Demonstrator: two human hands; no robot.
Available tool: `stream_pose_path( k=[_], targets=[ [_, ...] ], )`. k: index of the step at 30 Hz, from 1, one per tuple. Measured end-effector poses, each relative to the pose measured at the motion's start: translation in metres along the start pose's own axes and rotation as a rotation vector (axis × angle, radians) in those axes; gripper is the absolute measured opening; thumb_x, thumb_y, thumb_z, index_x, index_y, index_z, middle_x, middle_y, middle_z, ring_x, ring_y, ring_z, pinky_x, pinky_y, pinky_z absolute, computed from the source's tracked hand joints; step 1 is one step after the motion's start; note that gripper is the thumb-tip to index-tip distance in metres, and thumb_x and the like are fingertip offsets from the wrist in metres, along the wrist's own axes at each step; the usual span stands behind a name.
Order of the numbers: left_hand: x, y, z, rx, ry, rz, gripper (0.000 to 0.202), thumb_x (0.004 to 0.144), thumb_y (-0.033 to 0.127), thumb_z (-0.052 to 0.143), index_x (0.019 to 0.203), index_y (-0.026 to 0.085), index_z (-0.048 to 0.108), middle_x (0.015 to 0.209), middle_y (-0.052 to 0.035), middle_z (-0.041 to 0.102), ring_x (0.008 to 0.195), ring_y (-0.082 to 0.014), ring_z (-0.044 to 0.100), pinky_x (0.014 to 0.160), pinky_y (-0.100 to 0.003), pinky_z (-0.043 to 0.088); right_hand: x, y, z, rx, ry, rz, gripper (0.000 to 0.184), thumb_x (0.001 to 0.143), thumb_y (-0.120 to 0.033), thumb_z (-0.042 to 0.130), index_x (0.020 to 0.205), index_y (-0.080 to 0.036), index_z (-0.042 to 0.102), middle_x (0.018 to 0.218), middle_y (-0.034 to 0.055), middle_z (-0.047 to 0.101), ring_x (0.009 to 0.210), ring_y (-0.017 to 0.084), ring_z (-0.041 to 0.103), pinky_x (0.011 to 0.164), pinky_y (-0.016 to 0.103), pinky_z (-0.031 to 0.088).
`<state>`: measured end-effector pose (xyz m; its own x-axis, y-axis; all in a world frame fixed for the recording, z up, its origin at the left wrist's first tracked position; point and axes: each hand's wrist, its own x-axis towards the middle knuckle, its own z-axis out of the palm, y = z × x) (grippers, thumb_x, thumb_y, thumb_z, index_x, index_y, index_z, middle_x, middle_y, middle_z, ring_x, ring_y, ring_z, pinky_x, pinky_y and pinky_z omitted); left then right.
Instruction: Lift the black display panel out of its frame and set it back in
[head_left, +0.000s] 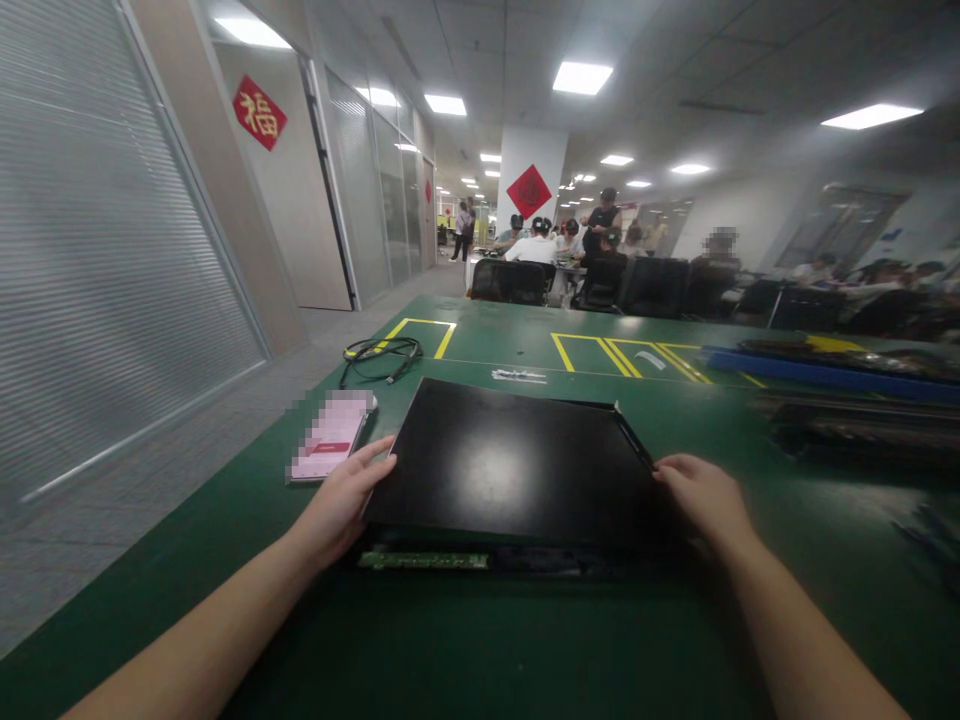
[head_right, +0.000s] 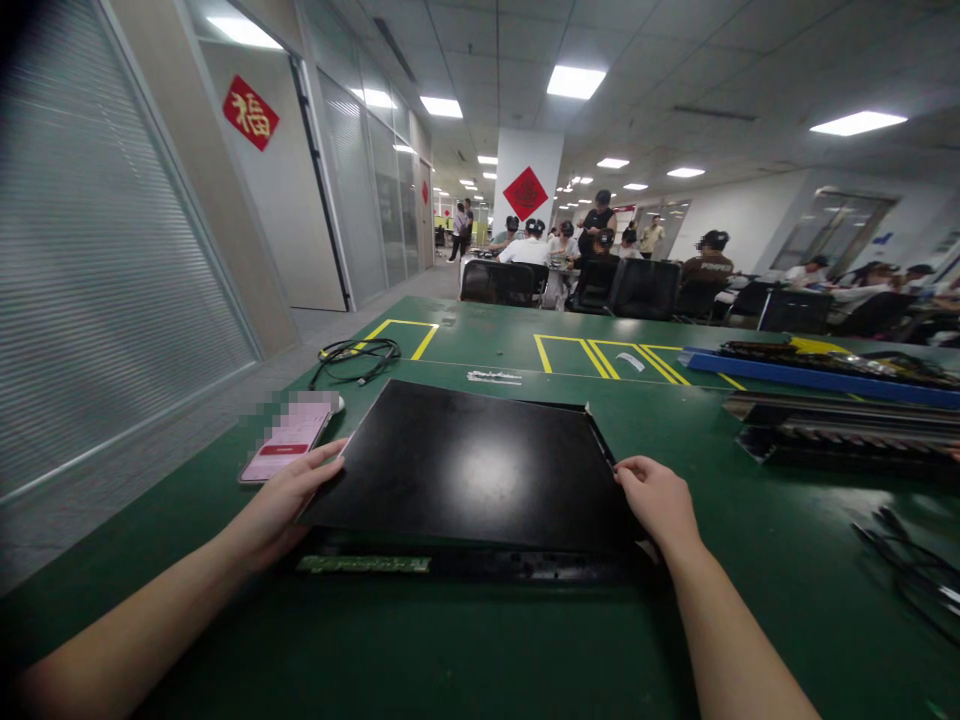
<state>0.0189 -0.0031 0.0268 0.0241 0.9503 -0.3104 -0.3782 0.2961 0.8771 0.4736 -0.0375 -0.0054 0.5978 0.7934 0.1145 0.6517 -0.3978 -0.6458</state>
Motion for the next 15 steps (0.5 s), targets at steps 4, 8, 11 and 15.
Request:
stream_pose_path(
  k=[4, 8, 11, 15],
  targets=[
    [-0.0038, 0.0017, 0.0027, 0.022, 0.003, -0.011, 0.045, 0.095, -0.003, 0.058, 0.138, 0.009, 0.068, 0.081, -0.0085, 0.085, 0.062, -0.0201, 0.081, 0.058, -0.024, 0.065, -0.0008, -0.0011, -0.0016, -0.002, -0.001, 0.0, 0.022, 0.075, -0.037, 0.062, 0.078, -0.027, 0.081, 0.086, 0.0063, 0.081, 0.09, 0.028, 0.072, 0.08, 0.038, 0.05],
    [-0.0084, 0.0033, 0.0056, 0.057, 0.031, -0.006, 0.047, 0.097, -0.002, 0.056, 0.142, 0.01, 0.065, 0.082, -0.0087, 0.085, 0.062, -0.0202, 0.081, 0.054, -0.024, 0.063, -0.0006, -0.0009, -0.0012, -0.006, -0.004, 0.007, 0.023, 0.075, -0.038, 0.061, 0.079, -0.026, 0.081, 0.084, 0.0067, 0.081, 0.088, 0.029, 0.072, 0.079, 0.038, 0.05],
    [-0.009, 0.0032, 0.0053, 0.07, 0.038, -0.002, 0.048, 0.096, -0.001, 0.06, 0.142, 0.011, 0.065, 0.086, -0.009, 0.086, 0.065, -0.021, 0.082, 0.051, -0.023, 0.062, -0.0004, -0.0008, -0.0005, -0.006, -0.005, -0.001, 0.024, 0.076, -0.038, 0.06, 0.079, -0.026, 0.081, 0.085, 0.0061, 0.081, 0.09, 0.028, 0.072, 0.08, 0.037, 0.049],
    [-0.0066, 0.0016, 0.0038, 0.09, 0.03, 0.007, 0.049, 0.092, 0.001, 0.066, 0.139, 0.013, 0.067, 0.088, -0.0085, 0.086, 0.066, -0.0216, 0.082, 0.051, -0.024, 0.062, -0.0005, -0.0017, -0.0009, -0.011, -0.003, -0.002, 0.024, 0.075, -0.037, 0.06, 0.078, -0.026, 0.081, 0.085, 0.0061, 0.081, 0.089, 0.028, 0.071, 0.08, 0.037, 0.049]
  ],
)
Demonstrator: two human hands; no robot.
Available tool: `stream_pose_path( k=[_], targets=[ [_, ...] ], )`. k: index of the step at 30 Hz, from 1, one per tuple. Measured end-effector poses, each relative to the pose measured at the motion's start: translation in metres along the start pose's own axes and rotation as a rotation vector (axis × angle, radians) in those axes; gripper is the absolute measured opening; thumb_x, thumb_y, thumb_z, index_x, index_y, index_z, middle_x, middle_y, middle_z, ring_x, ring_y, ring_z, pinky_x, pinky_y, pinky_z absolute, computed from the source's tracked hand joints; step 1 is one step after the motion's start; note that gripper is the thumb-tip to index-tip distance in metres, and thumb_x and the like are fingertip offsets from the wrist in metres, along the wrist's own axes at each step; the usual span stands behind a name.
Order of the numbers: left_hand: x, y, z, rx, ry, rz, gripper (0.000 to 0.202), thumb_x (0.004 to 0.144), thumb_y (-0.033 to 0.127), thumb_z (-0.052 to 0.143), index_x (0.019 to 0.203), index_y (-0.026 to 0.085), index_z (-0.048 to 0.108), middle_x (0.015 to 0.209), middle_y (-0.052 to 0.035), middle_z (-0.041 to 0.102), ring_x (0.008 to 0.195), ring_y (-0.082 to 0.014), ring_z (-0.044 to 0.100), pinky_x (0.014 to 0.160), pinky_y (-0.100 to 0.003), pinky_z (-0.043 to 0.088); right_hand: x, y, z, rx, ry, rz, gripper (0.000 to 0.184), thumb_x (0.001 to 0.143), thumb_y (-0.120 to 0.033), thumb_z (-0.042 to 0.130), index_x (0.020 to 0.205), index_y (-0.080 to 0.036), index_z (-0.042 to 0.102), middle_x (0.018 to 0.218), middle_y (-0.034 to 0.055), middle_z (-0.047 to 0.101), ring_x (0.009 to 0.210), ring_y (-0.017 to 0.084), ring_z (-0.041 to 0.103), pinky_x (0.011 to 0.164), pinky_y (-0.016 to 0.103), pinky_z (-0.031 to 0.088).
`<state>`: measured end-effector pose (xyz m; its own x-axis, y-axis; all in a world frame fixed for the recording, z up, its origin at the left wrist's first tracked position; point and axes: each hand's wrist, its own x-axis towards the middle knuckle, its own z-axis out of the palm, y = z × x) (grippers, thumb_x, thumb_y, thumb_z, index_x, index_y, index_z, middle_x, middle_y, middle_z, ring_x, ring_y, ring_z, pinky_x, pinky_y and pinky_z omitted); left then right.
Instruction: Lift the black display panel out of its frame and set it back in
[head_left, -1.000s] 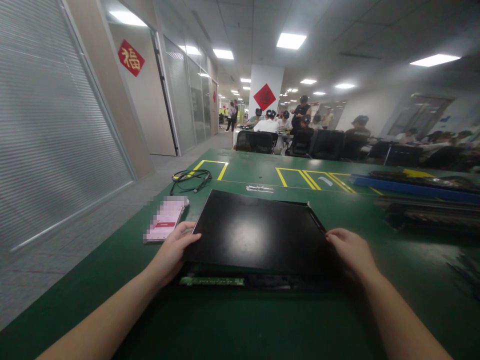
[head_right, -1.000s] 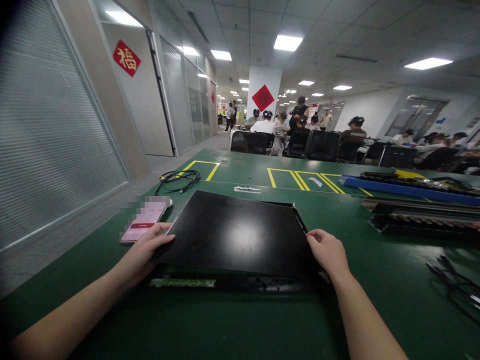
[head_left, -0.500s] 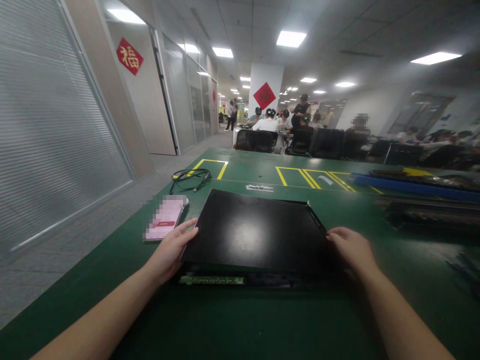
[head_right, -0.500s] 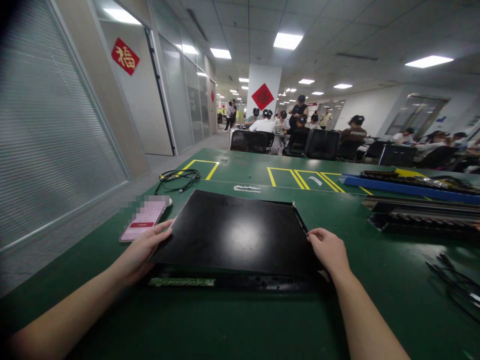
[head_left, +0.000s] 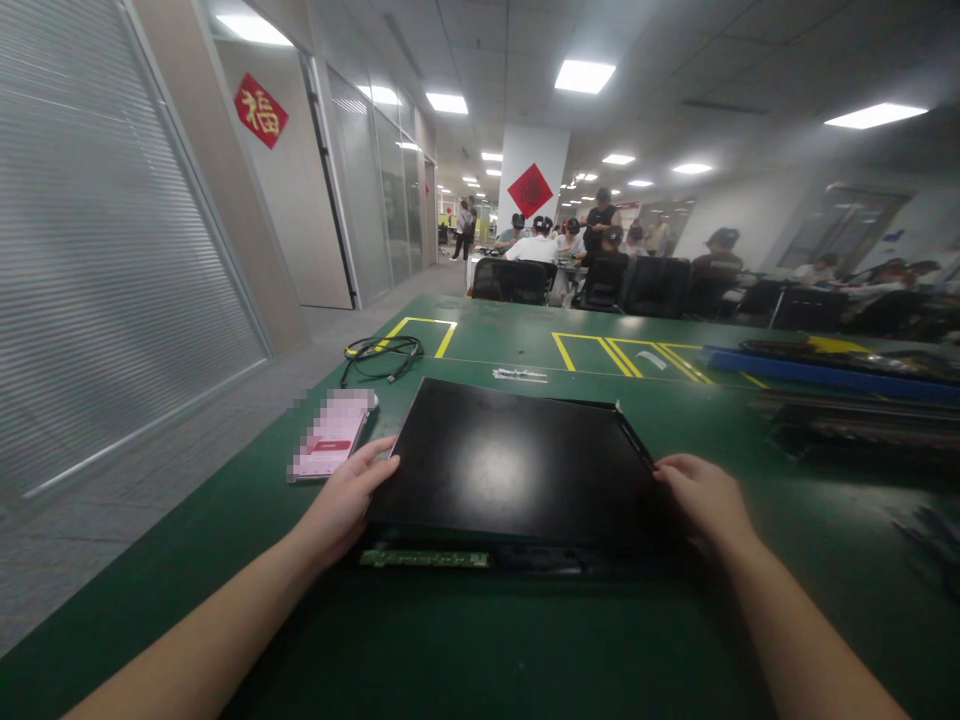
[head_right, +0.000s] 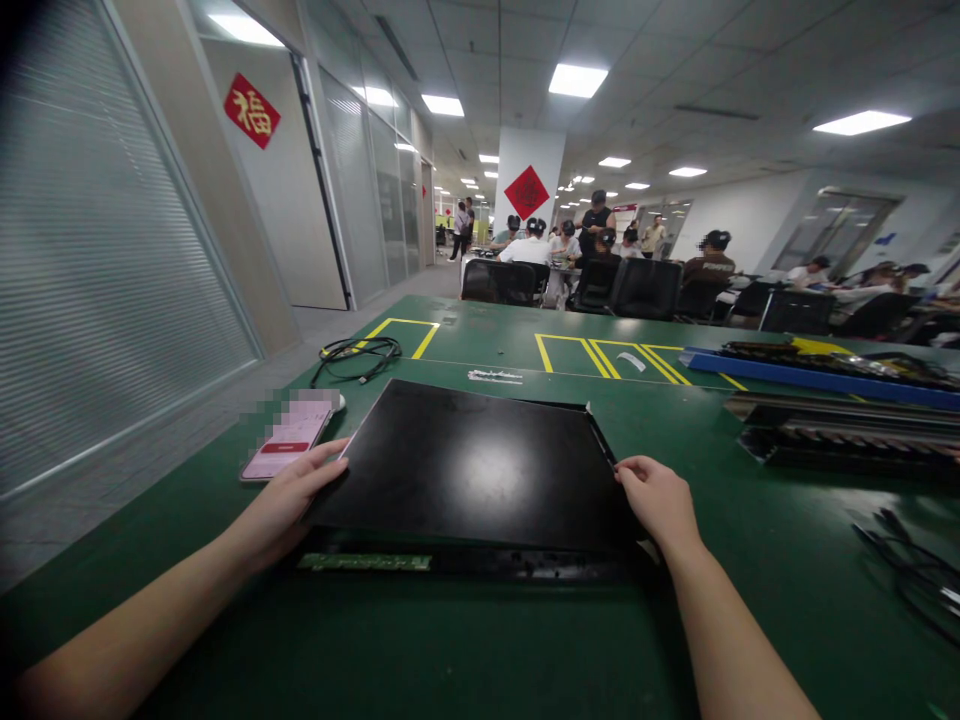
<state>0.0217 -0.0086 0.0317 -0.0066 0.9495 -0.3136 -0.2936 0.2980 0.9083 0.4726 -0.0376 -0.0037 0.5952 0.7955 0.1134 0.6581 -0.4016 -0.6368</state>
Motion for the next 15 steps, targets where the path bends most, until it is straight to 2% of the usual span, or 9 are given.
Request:
stream_pose_path(
  k=[4, 9, 11, 13, 15],
  targets=[
    [0.0, -0.001, 0.001, 0.018, 0.01, 0.009, 0.048, 0.093, 0.004, 0.064, 0.14, 0.012, 0.066, 0.088, -0.0087, 0.086, 0.072, -0.0226, 0.083, 0.053, -0.024, 0.061, -0.001, -0.002, -0.001, -0.002, 0.005, 0.008, 0.023, 0.074, -0.037, 0.061, 0.077, -0.026, 0.081, 0.086, 0.0063, 0.081, 0.089, 0.028, 0.071, 0.08, 0.038, 0.049],
    [0.003, -0.003, -0.002, 0.053, 0.027, 0.027, 0.052, 0.09, 0.013, 0.068, 0.142, 0.014, 0.066, 0.103, -0.0108, 0.087, 0.092, -0.0257, 0.084, 0.057, -0.024, 0.06, -0.001, -0.003, -0.002, 0.005, -0.006, 0.016, 0.022, 0.073, -0.038, 0.062, 0.077, -0.027, 0.08, 0.083, 0.0062, 0.08, 0.087, 0.028, 0.071, 0.081, 0.038, 0.05],
    [0.008, -0.007, -0.009, 0.093, 0.011, 0.065, 0.055, 0.085, 0.019, 0.074, 0.139, 0.016, 0.07, 0.114, -0.0121, 0.086, 0.103, -0.0291, 0.082, 0.068, -0.028, 0.064, 0.0, -0.003, -0.002, 0.005, -0.005, 0.014, 0.021, 0.073, -0.037, 0.062, 0.075, -0.027, 0.08, 0.084, 0.0065, 0.081, 0.088, 0.029, 0.071, 0.081, 0.039, 0.05],
    [0.015, -0.011, -0.017, 0.188, -0.032, 0.105, 0.056, 0.082, 0.03, 0.078, 0.137, 0.018, 0.073, 0.127, -0.0139, 0.082, 0.117, -0.0344, 0.078, 0.085, -0.037, 0.066, 0.0, -0.003, -0.002, 0.004, -0.004, 0.012, 0.021, 0.073, -0.037, 0.061, 0.075, -0.027, 0.079, 0.084, 0.0065, 0.081, 0.089, 0.029, 0.072, 0.082, 0.039, 0.05],
    [0.024, -0.015, -0.026, 0.339, -0.015, 0.226, 0.057, 0.08, 0.041, 0.079, 0.134, 0.022, 0.076, 0.146, -0.0135, 0.073, 0.136, -0.0383, 0.067, 0.104, -0.045, 0.061, 0.001, -0.002, -0.002, 0.004, -0.007, 0.01, 0.021, 0.073, -0.037, 0.061, 0.075, -0.027, 0.079, 0.083, 0.0062, 0.081, 0.088, 0.029, 0.072, 0.081, 0.039, 0.05]
  ],
)
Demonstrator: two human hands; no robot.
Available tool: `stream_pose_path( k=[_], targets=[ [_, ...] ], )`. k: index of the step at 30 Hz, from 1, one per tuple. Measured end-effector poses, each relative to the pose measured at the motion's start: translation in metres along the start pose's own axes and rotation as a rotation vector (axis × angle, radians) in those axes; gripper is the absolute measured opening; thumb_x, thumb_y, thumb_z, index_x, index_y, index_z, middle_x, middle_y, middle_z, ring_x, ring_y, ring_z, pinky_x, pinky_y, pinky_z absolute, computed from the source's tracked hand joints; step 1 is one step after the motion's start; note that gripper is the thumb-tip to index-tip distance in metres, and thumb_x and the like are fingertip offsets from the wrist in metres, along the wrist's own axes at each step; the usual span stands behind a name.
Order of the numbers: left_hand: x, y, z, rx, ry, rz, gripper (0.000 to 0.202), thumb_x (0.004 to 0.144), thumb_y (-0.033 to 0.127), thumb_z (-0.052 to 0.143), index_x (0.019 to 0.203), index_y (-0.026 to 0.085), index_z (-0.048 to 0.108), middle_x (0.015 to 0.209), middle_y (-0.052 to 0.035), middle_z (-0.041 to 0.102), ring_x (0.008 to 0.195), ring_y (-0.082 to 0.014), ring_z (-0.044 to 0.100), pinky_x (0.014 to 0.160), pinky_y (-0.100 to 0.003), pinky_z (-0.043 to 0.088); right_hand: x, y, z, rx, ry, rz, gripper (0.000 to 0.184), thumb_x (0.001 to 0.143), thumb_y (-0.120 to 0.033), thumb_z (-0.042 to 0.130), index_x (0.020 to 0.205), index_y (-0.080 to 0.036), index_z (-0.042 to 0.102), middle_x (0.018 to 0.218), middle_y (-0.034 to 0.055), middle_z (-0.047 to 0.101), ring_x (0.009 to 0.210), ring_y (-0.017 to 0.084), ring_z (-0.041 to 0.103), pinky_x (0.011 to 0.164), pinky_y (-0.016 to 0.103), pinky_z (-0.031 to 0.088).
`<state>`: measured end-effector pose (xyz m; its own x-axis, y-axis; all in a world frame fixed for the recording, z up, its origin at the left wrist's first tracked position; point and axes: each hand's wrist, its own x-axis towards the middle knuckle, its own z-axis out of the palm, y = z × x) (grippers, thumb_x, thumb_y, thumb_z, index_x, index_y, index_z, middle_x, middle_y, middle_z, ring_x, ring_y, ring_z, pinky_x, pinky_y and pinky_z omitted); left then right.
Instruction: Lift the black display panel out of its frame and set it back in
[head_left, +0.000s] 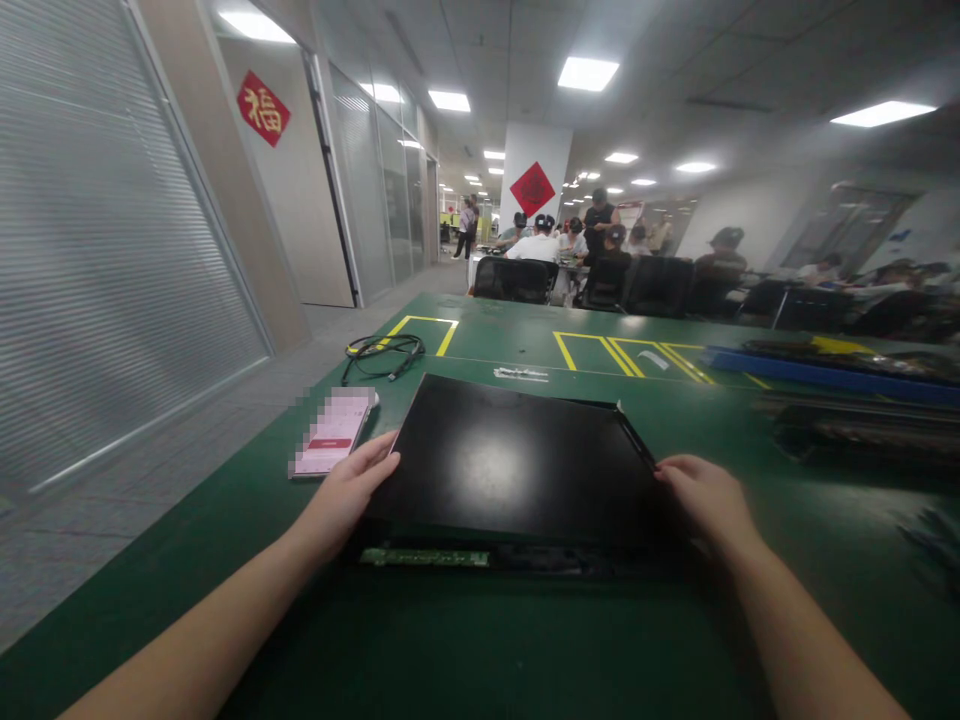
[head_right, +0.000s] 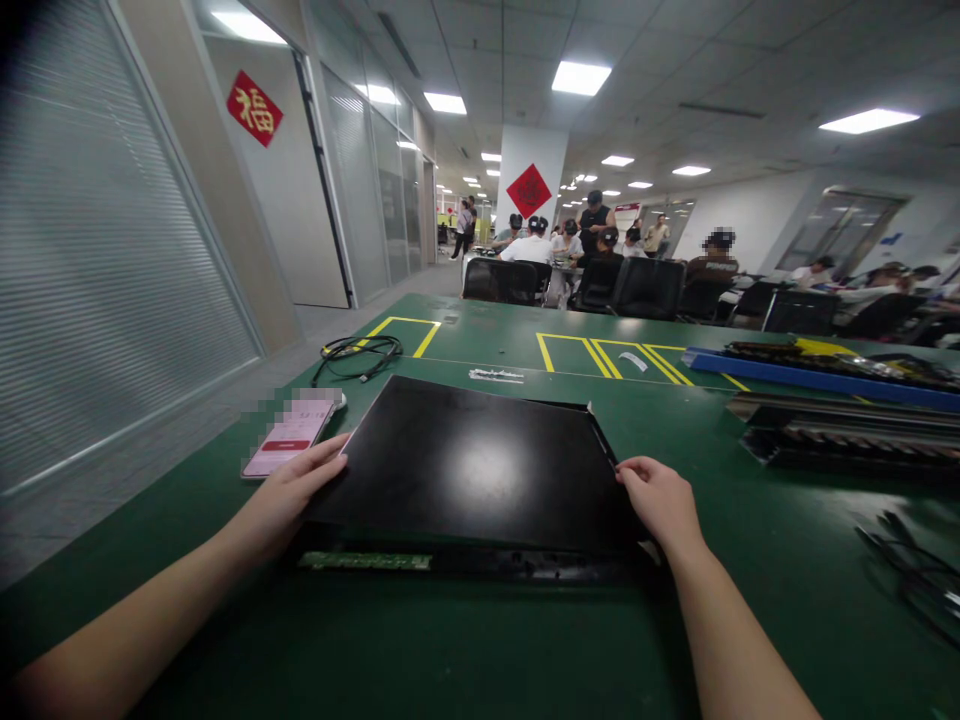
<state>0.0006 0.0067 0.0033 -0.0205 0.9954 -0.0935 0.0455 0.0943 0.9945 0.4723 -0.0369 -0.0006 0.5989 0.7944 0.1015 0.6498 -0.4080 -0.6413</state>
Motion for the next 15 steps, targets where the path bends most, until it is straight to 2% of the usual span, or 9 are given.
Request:
stream_pose_path(
  k=[2, 4, 10, 15],
  targets=[
    [0.006, -0.007, -0.006, 0.19, 0.055, 0.135, 0.053, 0.08, 0.046, 0.077, 0.127, 0.024, 0.08, 0.164, -0.0109, 0.058, 0.154, -0.0389, 0.049, 0.12, -0.048, 0.049, 0.0, 0.0, 0.0, 0.003, -0.003, 0.0, 0.022, 0.074, -0.038, 0.06, 0.076, -0.027, 0.08, 0.083, 0.0059, 0.081, 0.088, 0.029, 0.072, 0.082, 0.039, 0.05],
    [0.01, -0.013, -0.011, 0.299, 0.071, 0.164, 0.053, 0.08, 0.048, 0.074, 0.127, 0.023, 0.081, 0.169, -0.0117, 0.052, 0.158, -0.0386, 0.043, 0.126, -0.049, 0.041, 0.0, 0.0, 0.0, 0.003, -0.004, 0.003, 0.023, 0.074, -0.038, 0.06, 0.076, -0.027, 0.08, 0.083, 0.006, 0.081, 0.089, 0.029, 0.072, 0.082, 0.039, 0.05],
    [0.017, -0.023, -0.02, 0.527, -0.005, 0.204, 0.066, 0.083, 0.056, 0.066, 0.136, 0.018, 0.077, 0.165, -0.0168, 0.053, 0.154, -0.0407, 0.048, 0.127, -0.057, 0.037, -0.001, 0.0, 0.0, 0.001, 0.005, 0.012, 0.023, 0.072, -0.039, 0.061, 0.075, -0.026, 0.08, 0.085, 0.0073, 0.081, 0.089, 0.029, 0.071, 0.082, 0.039, 0.051],
    [0.021, -0.029, -0.023, 0.657, -0.053, 0.231, 0.065, 0.085, 0.059, 0.064, 0.133, 0.017, 0.078, 0.162, -0.0191, 0.056, 0.152, -0.0419, 0.051, 0.126, -0.057, 0.039, 0.0, 0.002, 0.0, 0.004, 0.002, 0.005, 0.024, 0.072, -0.04, 0.062, 0.076, -0.026, 0.081, 0.082, 0.0074, 0.08, 0.086, 0.029, 0.071, 0.08, 0.04, 0.052]
  ],
)
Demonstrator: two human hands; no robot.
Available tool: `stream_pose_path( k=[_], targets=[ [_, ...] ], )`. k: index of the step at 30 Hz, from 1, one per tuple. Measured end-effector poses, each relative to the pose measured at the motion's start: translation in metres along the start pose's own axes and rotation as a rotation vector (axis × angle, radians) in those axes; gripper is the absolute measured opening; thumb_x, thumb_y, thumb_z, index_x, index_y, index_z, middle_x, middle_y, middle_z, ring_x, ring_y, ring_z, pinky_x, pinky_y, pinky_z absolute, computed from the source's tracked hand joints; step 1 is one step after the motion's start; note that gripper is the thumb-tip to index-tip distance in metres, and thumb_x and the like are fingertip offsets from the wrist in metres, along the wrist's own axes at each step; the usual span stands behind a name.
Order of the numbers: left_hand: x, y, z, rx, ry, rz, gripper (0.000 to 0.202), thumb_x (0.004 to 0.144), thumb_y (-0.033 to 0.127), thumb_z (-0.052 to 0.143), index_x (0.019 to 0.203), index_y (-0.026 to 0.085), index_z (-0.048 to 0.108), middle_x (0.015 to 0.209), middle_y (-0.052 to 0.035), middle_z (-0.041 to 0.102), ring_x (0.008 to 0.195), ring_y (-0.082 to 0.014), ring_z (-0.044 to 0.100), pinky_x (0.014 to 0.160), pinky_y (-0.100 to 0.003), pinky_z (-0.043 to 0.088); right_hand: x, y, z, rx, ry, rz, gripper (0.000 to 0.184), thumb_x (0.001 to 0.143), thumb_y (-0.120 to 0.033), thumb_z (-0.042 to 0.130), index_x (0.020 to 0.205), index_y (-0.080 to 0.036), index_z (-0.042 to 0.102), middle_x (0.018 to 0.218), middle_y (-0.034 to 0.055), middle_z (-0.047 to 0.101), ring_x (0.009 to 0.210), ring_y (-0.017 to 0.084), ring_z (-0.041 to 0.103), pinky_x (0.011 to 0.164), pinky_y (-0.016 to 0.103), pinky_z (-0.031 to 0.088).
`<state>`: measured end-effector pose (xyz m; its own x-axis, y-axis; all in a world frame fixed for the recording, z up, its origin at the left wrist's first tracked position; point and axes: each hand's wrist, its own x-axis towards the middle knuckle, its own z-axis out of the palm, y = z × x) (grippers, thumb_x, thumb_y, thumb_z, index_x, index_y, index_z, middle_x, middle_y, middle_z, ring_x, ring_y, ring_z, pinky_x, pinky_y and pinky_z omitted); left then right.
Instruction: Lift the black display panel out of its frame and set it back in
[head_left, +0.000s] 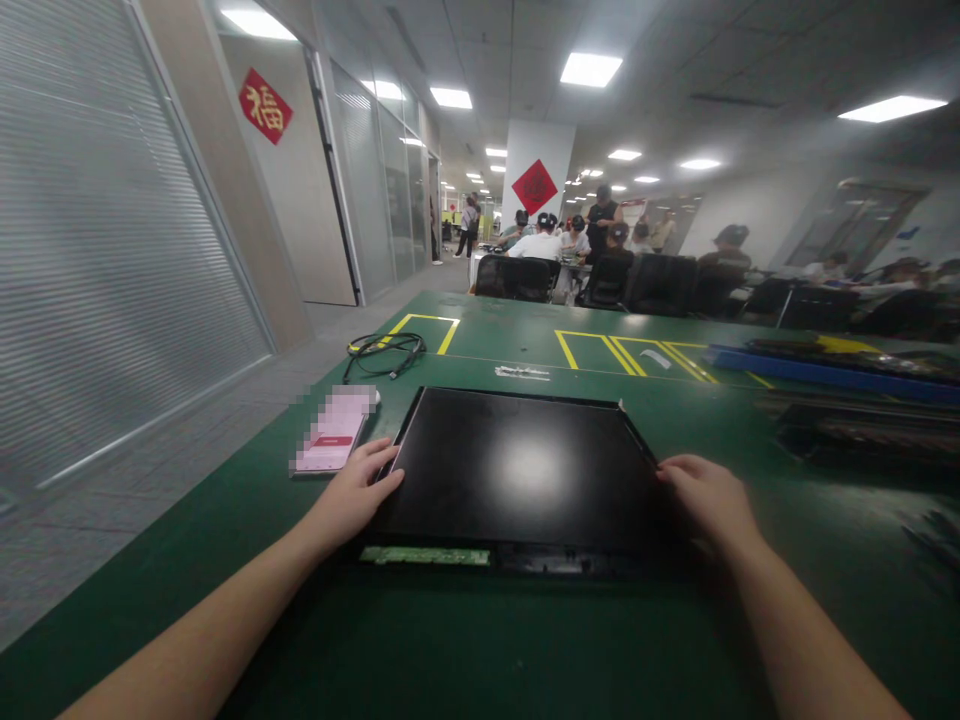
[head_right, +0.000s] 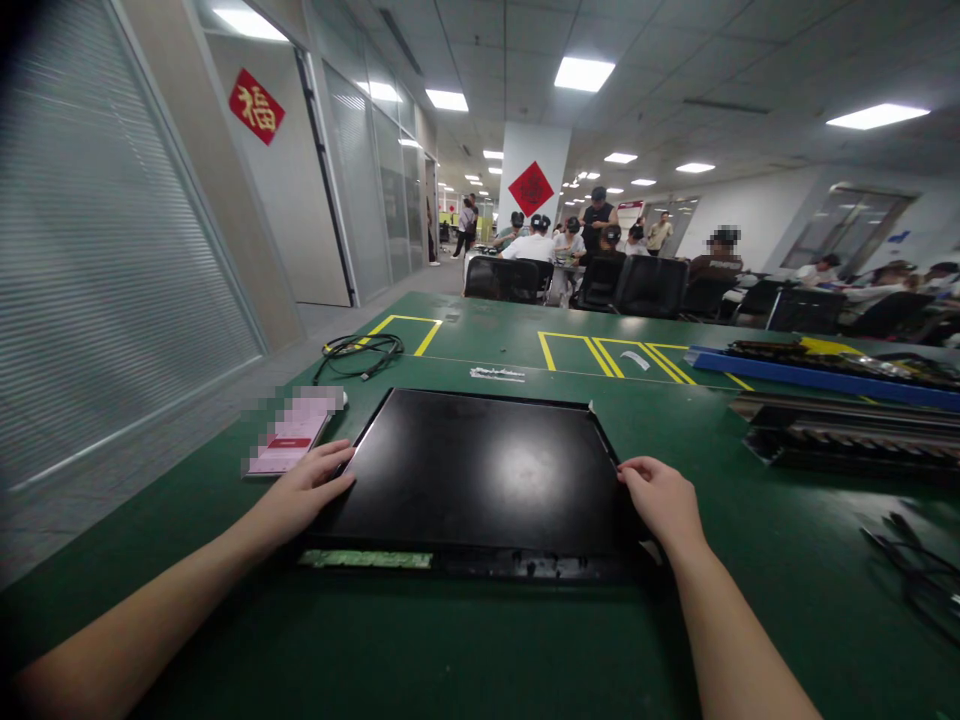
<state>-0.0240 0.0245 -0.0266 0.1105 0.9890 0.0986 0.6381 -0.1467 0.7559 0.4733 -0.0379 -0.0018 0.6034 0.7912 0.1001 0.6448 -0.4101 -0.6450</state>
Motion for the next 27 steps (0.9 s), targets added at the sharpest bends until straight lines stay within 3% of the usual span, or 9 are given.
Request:
stream_pose_path(
  k=[7, 14, 19, 27],
  targets=[
    [0.0008, -0.0023, 0.0014, 0.104, 0.02, 0.06, 0.055, 0.084, 0.053, 0.066, 0.122, 0.017, 0.081, 0.154, -0.019, 0.062, 0.146, -0.0429, 0.055, 0.126, -0.057, 0.039, 0.0053, 0.0089, 0.0025, 0.011, 0.018, -0.04, 0.025, 0.07, -0.043, 0.061, 0.073, -0.027, 0.08, 0.074, 0.0063, 0.078, 0.08, 0.029, 0.07, 0.076, 0.039, 0.051],
    [0.0, 0.0021, 0.0021, 0.154, -0.019, 0.05, 0.062, 0.087, 0.051, 0.06, 0.131, 0.011, 0.077, 0.16, -0.0234, 0.056, 0.151, -0.0429, 0.051, 0.129, -0.057, 0.033, 0.0046, 0.0069, 0.0021, -0.007, 0.027, -0.025, 0.024, 0.068, -0.042, 0.061, 0.072, -0.027, 0.079, 0.08, 0.0071, 0.079, 0.084, 0.029, 0.07, 0.079, 0.041, 0.051],
    [-0.0003, 0.0009, -0.0001, 0.123, 0.002, 0.043, 0.058, 0.083, 0.053, 0.066, 0.126, 0.017, 0.08, 0.157, -0.0187, 0.06, 0.149, -0.0425, 0.054, 0.126, -0.056, 0.039, 0.004, 0.0068, 0.0014, 0.005, 0.001, -0.009, 0.025, 0.069, -0.043, 0.062, 0.075, -0.027, 0.08, 0.081, 0.0074, 0.079, 0.084, 0.03, 0.07, 0.08, 0.041, 0.051],
    [0.0002, 0.002, -0.0009, 0.101, 0.003, 0.041, 0.059, 0.08, 0.057, 0.068, 0.121, 0.017, 0.082, 0.154, -0.0187, 0.063, 0.146, -0.043, 0.056, 0.124, -0.056, 0.042, 0.0061, 0.0105, 0.001, 0.025, -0.018, -0.021, 0.024, 0.07, -0.043, 0.064, 0.075, -0.027, 0.081, 0.077, 0.0079, 0.079, 0.082, 0.031, 0.071, 0.077, 0.042, 0.053]
  ],
)
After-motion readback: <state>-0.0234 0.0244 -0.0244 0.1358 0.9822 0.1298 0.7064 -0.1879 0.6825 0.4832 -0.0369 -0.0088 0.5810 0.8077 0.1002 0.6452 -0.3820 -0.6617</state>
